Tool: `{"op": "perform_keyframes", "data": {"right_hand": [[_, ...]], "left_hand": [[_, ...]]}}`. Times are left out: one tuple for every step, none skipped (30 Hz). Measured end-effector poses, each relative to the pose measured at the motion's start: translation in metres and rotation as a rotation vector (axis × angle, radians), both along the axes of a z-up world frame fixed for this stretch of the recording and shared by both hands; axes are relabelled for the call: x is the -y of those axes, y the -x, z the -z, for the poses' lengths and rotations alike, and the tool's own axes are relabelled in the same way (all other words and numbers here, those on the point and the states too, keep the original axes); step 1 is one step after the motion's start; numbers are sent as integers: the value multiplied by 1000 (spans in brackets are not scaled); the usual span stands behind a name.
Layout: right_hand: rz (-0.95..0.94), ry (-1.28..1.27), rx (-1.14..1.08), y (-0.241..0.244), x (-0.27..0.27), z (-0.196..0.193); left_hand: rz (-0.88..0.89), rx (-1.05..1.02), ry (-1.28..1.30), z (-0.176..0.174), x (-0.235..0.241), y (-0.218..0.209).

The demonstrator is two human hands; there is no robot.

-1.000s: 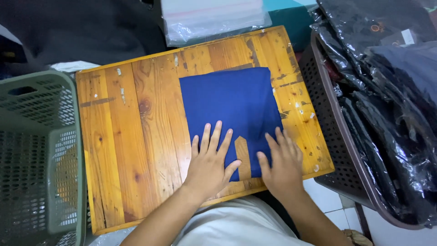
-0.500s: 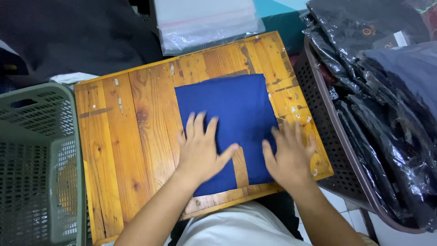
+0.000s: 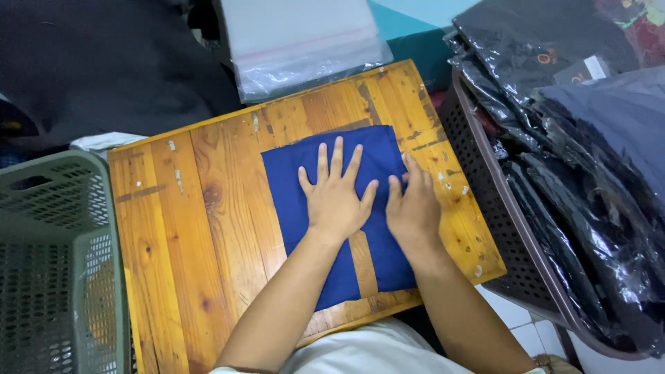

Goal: Folding a blue long-sleeved shirt on a wooden table in a garment factory setting.

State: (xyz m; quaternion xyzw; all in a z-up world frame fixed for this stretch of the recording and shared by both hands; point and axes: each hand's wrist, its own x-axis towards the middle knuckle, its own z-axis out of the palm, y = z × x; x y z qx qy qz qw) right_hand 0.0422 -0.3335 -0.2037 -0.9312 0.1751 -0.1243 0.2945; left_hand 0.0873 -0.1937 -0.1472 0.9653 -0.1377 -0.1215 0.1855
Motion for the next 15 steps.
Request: {"op": "perform_keyframes", "data": {"right_hand": [[6,1,-3,2,7,7],[37,-4,-126,2,14,14],[69,-9,-248,1,20,20],[69,-10,-254,1,23,22],[87,42,-290,0,27,24],[101,96,-325,-1,30,26],[98,95,-328,-2,28,23],[96,114,-385,-4,26,19],[94,133,-442,-6,24,15],[94,134,-439,-5,22,11],[97,131,-431,-4,19,8],[103,129,-423,-3,17,5],[105,130,-421,-4,15,0],[111,115,-432,-2,14,-4],[117,101,-442,-1,13,-7]], "left_hand": [[6,-3,1,1,1,1],[-1,-18,3,1,1,1],[-8,-33,6,0,1,0],[-7,-38,4,1,1,0],[-6,-23,12,2,2,1],[-9,-5,20,2,2,1],[-11,-9,18,2,1,2],[-29,-9,25,1,1,2],[-47,-10,32,0,0,2],[-48,-7,33,0,-1,1],[-73,-20,23,0,-3,0],[-96,-33,14,0,-4,0],[-94,-31,16,-2,-3,-3],[-100,-63,-12,-3,-1,-4],[-106,-94,-40,-5,1,-5]]}}
